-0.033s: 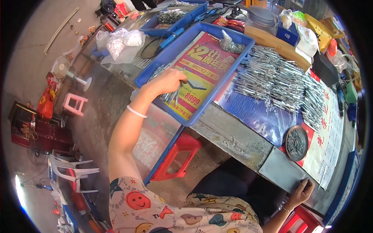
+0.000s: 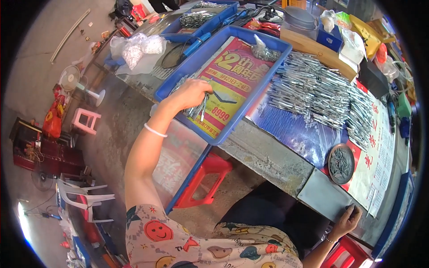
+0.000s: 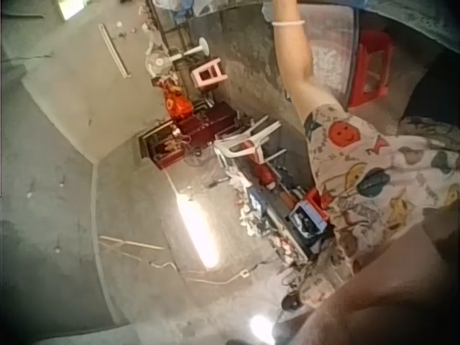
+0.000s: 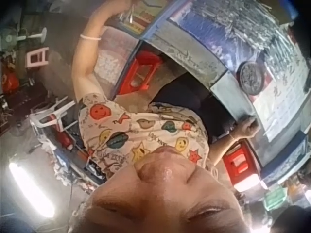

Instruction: Manually assembling small metal components on a workbench in a workshop setting.

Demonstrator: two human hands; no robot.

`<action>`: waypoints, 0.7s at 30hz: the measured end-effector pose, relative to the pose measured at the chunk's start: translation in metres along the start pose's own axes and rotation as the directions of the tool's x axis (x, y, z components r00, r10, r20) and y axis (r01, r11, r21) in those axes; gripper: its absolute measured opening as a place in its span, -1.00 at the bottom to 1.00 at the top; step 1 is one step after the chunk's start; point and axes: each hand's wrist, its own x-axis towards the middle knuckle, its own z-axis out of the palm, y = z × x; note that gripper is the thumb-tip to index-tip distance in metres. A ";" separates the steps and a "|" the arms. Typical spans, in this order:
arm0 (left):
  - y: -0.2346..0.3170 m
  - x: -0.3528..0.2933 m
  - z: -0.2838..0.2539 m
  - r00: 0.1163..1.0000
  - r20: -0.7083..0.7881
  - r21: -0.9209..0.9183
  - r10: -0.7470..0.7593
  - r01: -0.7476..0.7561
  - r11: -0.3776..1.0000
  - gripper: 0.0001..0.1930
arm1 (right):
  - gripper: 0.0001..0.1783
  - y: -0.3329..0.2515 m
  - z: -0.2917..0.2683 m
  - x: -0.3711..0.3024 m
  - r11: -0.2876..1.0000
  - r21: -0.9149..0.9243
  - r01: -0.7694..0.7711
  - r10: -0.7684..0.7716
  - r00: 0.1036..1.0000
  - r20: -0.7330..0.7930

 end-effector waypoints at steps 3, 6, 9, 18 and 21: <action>-0.001 -0.013 -0.003 0.964 -0.251 -0.049 -0.087 0.077 0.996 -0.79 | -0.88 -0.001 0.001 -0.001 1.000 0.005 0.011 -0.011 1.000 -0.021; 0.007 -0.025 -0.006 0.901 -0.313 -0.068 -0.299 0.293 0.954 -0.82 | -0.88 0.002 -0.001 -0.002 1.000 0.016 0.003 -0.003 1.000 -0.007; 0.027 -0.034 0.000 0.842 -0.286 -0.253 -0.457 0.394 0.884 -0.78 | -0.88 -0.001 -0.001 0.000 1.000 -0.015 0.002 -0.002 1.000 -0.001; 0.054 -0.025 0.001 0.853 0.027 0.228 -0.522 0.503 0.834 -0.34 | -0.88 0.001 0.003 -0.001 1.000 -0.009 0.019 -0.019 0.999 -0.029; 0.053 -0.023 -0.001 0.836 0.070 0.278 -0.544 0.508 0.815 -0.33 | -0.89 -0.004 0.000 -0.001 1.000 -0.017 -0.024 0.024 1.000 -0.014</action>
